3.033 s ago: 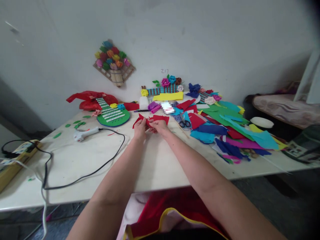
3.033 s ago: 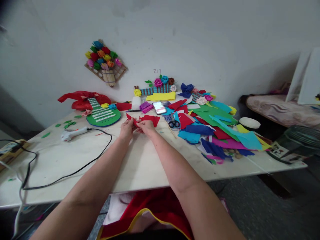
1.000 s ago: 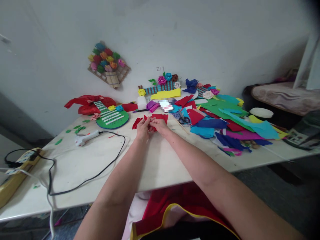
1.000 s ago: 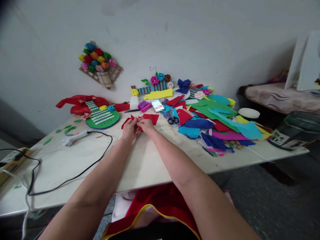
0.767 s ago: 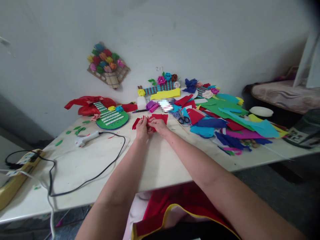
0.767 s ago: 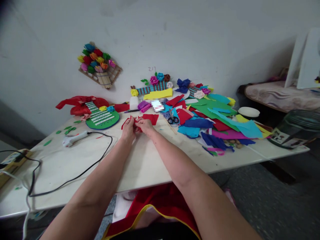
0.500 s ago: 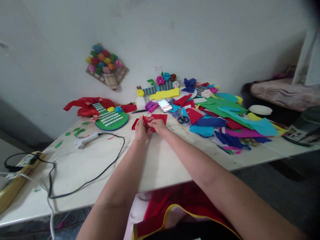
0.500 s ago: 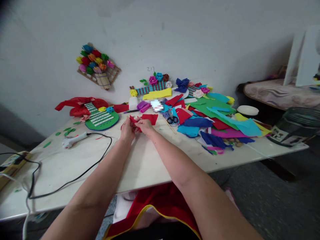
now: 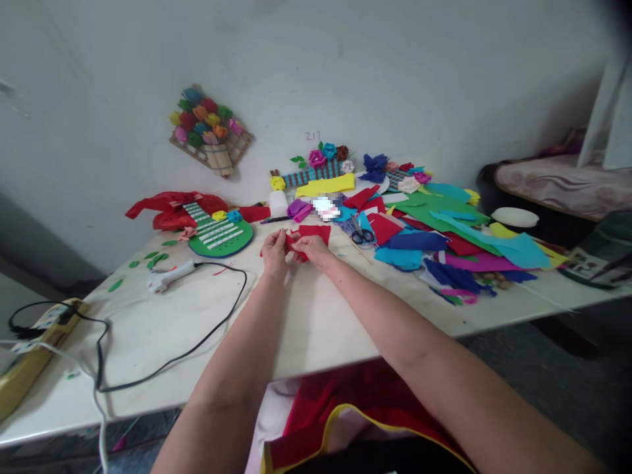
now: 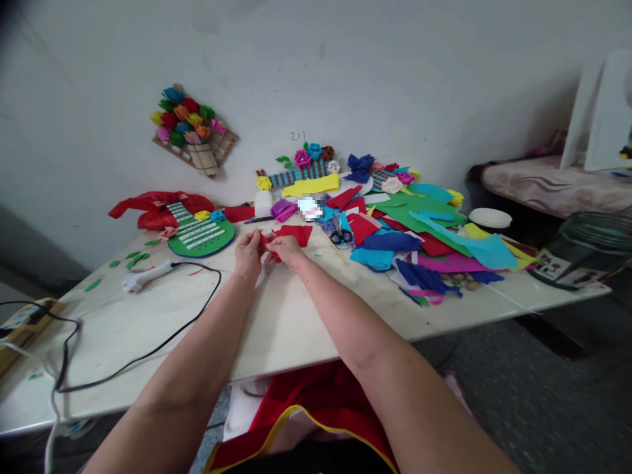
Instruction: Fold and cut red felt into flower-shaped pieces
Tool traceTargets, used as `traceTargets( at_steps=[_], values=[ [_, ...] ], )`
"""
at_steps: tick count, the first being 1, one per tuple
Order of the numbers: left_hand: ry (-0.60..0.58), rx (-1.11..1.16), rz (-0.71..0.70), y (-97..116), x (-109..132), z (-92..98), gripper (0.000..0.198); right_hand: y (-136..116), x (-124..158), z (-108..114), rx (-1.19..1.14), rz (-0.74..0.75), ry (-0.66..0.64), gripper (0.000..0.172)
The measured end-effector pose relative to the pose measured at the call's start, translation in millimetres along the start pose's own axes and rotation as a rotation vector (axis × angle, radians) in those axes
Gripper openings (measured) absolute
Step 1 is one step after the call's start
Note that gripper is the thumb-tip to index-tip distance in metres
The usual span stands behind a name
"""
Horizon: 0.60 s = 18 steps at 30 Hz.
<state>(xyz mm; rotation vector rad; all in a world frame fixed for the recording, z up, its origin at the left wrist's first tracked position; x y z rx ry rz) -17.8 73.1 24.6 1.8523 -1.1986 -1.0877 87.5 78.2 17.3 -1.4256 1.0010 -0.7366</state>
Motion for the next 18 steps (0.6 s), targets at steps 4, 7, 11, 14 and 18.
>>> traceTargets(
  at_steps=[4,7,11,14,18],
  values=[
    [0.071,-0.084,-0.105,7,1,1.6,0.029,0,0,0,-0.026,0.007,-0.013,0.015],
    [0.047,-0.08,-0.08,4,2,-1.5,0.033,1,0,4,-0.057,-0.002,0.036,0.015],
    [-0.134,-0.055,0.021,-8,5,-17.3,0.034,-2,-1,8,-0.096,0.047,0.075,0.016],
    [-0.211,-0.048,0.022,-11,8,-24.9,0.032,-3,0,10,-0.097,0.064,0.097,0.018],
    [-0.119,-0.058,-0.002,-7,5,-12.5,0.029,0,0,8,-0.051,0.009,0.036,0.014]
  ],
)
Point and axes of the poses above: each hand's wrist, its own x-axis away from the middle knuckle, its own z-axis out of the back of the hand, y = z × x, the point moved 8 cm from there along -x, towards the middle knuckle, and after that the axes turned 8 degrees about -y, right-handed, at the moved point
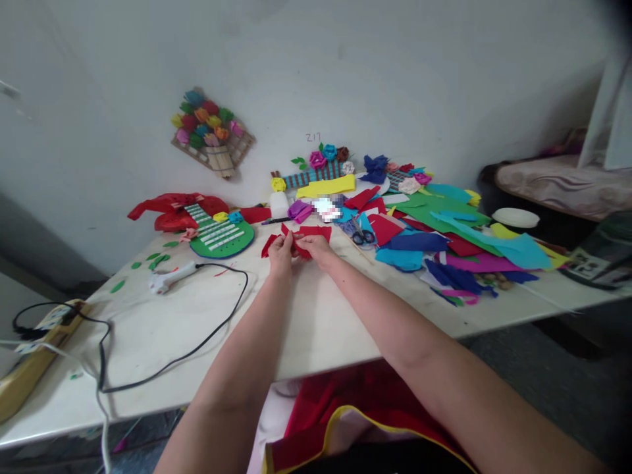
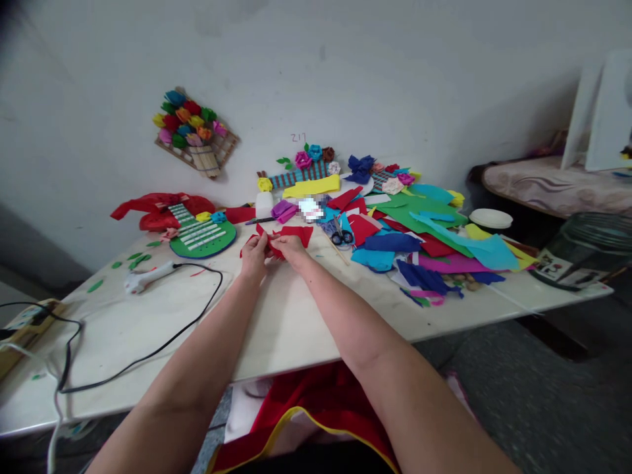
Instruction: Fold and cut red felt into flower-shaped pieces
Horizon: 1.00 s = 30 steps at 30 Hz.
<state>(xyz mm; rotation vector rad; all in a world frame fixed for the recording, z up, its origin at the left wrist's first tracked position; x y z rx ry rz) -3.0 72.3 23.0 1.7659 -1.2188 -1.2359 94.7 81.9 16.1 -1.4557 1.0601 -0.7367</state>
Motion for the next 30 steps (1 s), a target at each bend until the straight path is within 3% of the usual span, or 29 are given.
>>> traceTargets(
  at_steps=[5,10,22,30],
  values=[
    [0.138,0.036,-0.027,6,-5,21.1,0.028,4,-1,2,0.045,-0.047,-0.013,0.015],
    [0.091,0.016,-0.004,6,-3,13.2,0.029,7,-3,-1,0.058,-0.079,-0.036,0.02],
    [-0.086,-0.019,0.029,-2,3,-10.0,0.028,-6,-1,11,0.081,0.043,0.156,0.022],
    [0.032,-0.082,-0.025,-4,-1,5.3,0.028,2,-2,5,0.036,-0.004,0.116,0.018]
  ],
)
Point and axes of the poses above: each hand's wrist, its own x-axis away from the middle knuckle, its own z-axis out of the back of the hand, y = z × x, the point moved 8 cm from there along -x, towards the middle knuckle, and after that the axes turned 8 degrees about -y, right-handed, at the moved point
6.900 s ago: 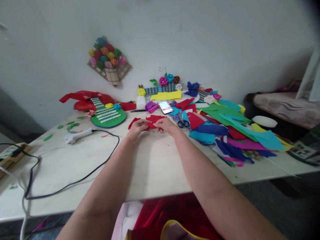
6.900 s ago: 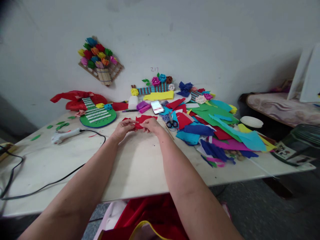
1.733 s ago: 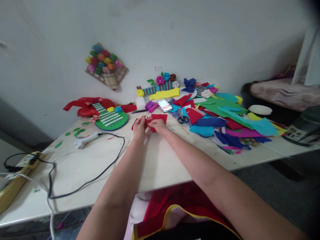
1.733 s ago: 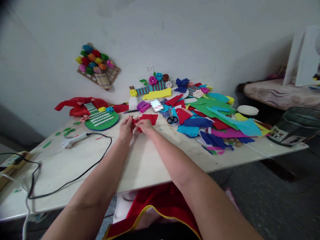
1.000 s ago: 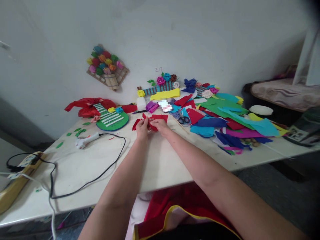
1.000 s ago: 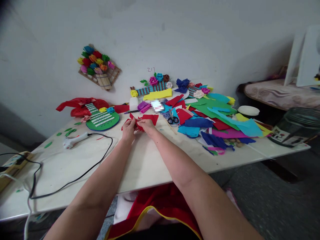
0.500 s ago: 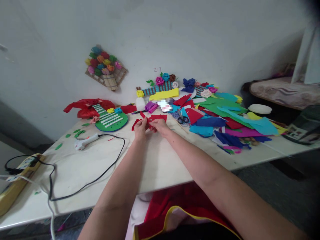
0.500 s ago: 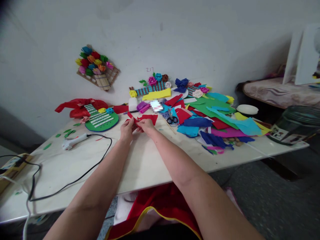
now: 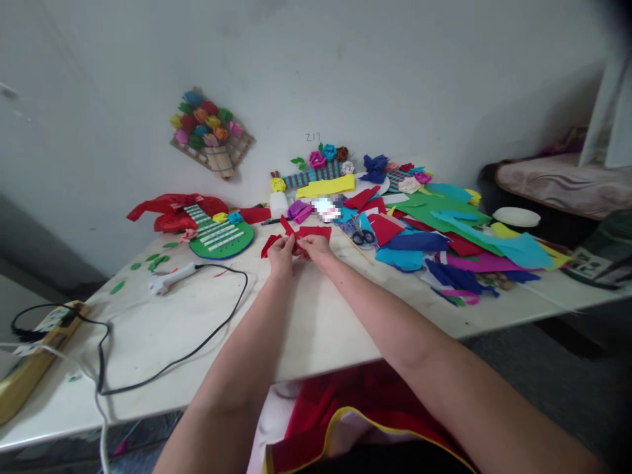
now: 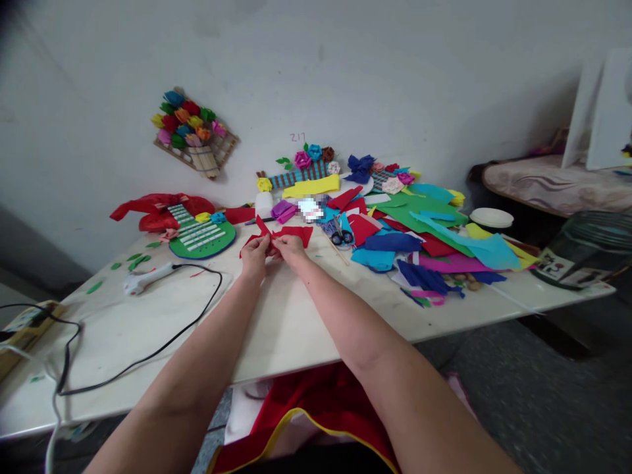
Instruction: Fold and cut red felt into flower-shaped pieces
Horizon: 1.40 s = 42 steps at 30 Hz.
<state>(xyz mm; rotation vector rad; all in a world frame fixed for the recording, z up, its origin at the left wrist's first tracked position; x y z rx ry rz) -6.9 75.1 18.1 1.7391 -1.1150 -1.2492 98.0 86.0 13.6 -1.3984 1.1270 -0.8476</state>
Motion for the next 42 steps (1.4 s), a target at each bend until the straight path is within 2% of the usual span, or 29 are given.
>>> traceTargets(
  at_steps=[6,11,14,20,23,25,28,31,38,42],
  values=[
    [0.051,0.002,0.052,-4,4,-3.3,0.022,-2,0,7,0.014,0.017,0.086,0.02],
    [0.123,-0.03,0.028,-3,1,2.7,0.018,-2,2,1,-0.03,0.012,0.035,0.018],
    [0.24,-0.098,-0.04,8,-6,23.9,0.013,-1,0,5,-0.06,0.023,0.022,0.016],
    [0.467,-0.288,-0.093,36,-11,80.8,0.007,4,-8,36,-0.117,0.0,0.175,0.014],
    [0.527,-0.496,-0.083,51,-6,93.5,0.007,1,-6,43,-0.12,-0.004,0.213,0.014],
    [0.56,-0.754,0.035,56,-2,95.2,0.004,-2,-5,45,-0.104,0.007,0.224,0.014],
    [0.49,-1.11,0.233,55,-1,89.4,0.013,-3,-5,49,-0.053,0.025,0.242,0.015],
    [0.449,-1.307,0.316,55,-1,87.1,0.025,-2,-8,56,0.016,0.037,0.27,0.013],
    [0.37,-1.493,0.392,45,-4,92.6,0.034,0,-13,62,0.229,0.071,0.285,0.016],
    [0.383,-1.523,0.424,41,-5,96.9,0.034,0,-14,57,0.355,0.071,0.267,0.017]
  ],
)
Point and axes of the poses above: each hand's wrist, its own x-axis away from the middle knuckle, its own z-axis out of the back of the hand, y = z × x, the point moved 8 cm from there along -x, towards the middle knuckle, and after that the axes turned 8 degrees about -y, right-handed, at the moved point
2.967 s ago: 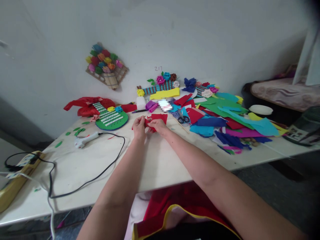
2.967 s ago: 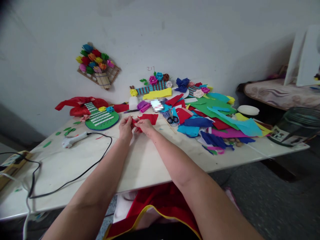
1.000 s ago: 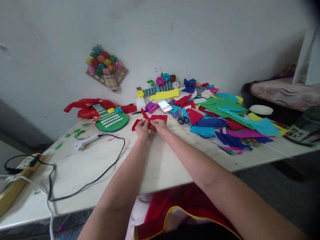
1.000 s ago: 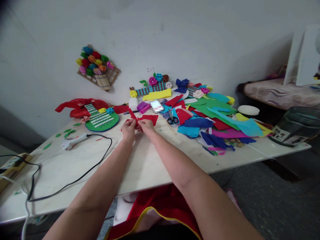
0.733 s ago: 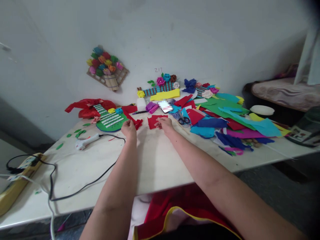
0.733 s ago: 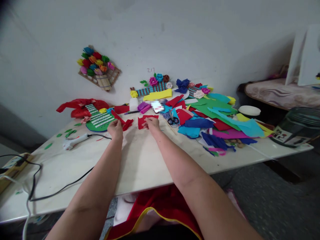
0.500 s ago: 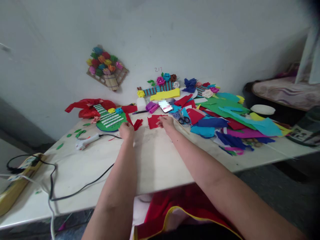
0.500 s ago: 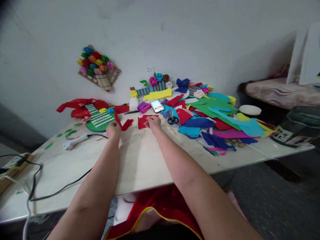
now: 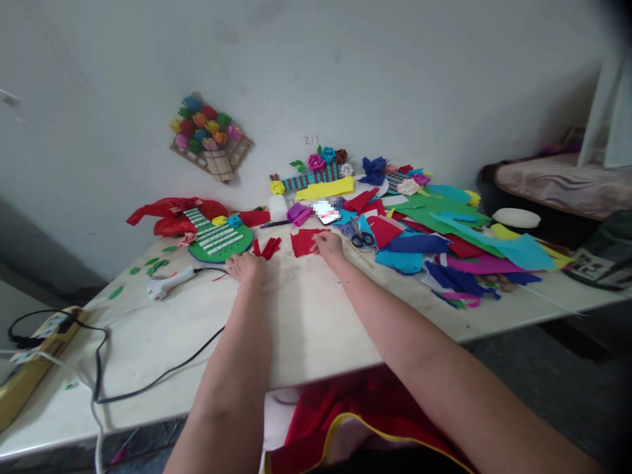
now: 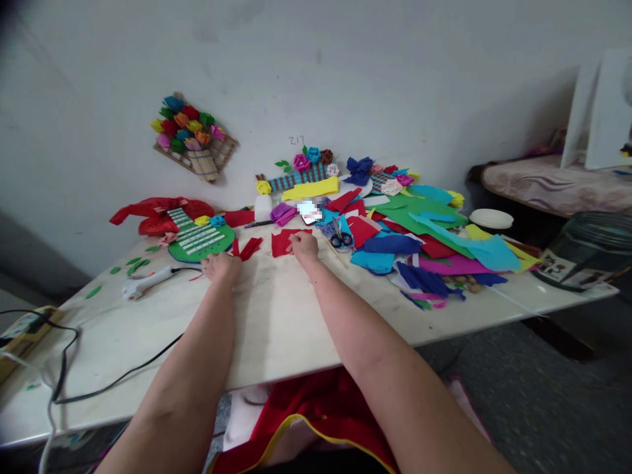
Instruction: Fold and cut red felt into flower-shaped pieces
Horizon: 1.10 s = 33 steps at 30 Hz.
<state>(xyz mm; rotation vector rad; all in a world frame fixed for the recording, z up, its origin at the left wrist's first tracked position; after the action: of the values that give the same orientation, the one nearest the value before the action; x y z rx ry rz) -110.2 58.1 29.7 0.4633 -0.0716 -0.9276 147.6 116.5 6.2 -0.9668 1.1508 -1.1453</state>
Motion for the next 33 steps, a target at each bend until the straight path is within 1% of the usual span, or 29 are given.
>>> traceTargets(
  at_steps=[6,9,12,15,17,20,22,24,26,29,31,33],
  values=[
    [0.0,0.008,0.051,-6,-2,0.4,0.037,1,-1,-4,0.077,0.02,-0.019,0.018],
    [0.02,0.013,0.076,-8,-2,3.0,0.035,0,-1,-3,0.144,0.023,-0.025,0.02],
    [0.04,0.015,0.071,-8,0,4.4,0.034,-5,3,-4,0.257,0.024,-0.044,0.019],
    [0.073,0.035,0.052,-7,2,5.1,0.035,-18,9,-10,0.427,0.091,-0.084,0.019],
    [0.117,0.044,0.022,-4,5,7.1,0.036,-28,15,-23,0.551,0.183,-0.148,0.022],
    [0.185,0.038,-0.042,4,10,11.1,0.033,-36,24,-44,0.71,0.298,-0.256,0.028],
    [0.223,0.033,-0.103,12,15,13.8,0.027,-36,29,-55,0.804,0.308,-0.304,0.027],
    [0.266,0.047,-0.208,24,21,16.8,0.023,-34,32,-61,0.866,0.28,-0.33,0.028],
    [0.259,0.058,-0.337,39,28,15.4,0.023,-33,35,-65,0.931,0.247,-0.353,0.032],
    [0.192,0.089,-0.45,57,37,7.7,0.024,-33,40,-69,1.038,0.223,-0.396,0.037],
    [0.119,0.165,-0.476,64,41,0.3,0.024,-34,42,-70,1.062,0.217,-0.4,0.037],
    [0.007,0.293,-0.456,66,40,-9.9,0.021,-35,42,-69,1.037,0.22,-0.375,0.037]
  ],
)
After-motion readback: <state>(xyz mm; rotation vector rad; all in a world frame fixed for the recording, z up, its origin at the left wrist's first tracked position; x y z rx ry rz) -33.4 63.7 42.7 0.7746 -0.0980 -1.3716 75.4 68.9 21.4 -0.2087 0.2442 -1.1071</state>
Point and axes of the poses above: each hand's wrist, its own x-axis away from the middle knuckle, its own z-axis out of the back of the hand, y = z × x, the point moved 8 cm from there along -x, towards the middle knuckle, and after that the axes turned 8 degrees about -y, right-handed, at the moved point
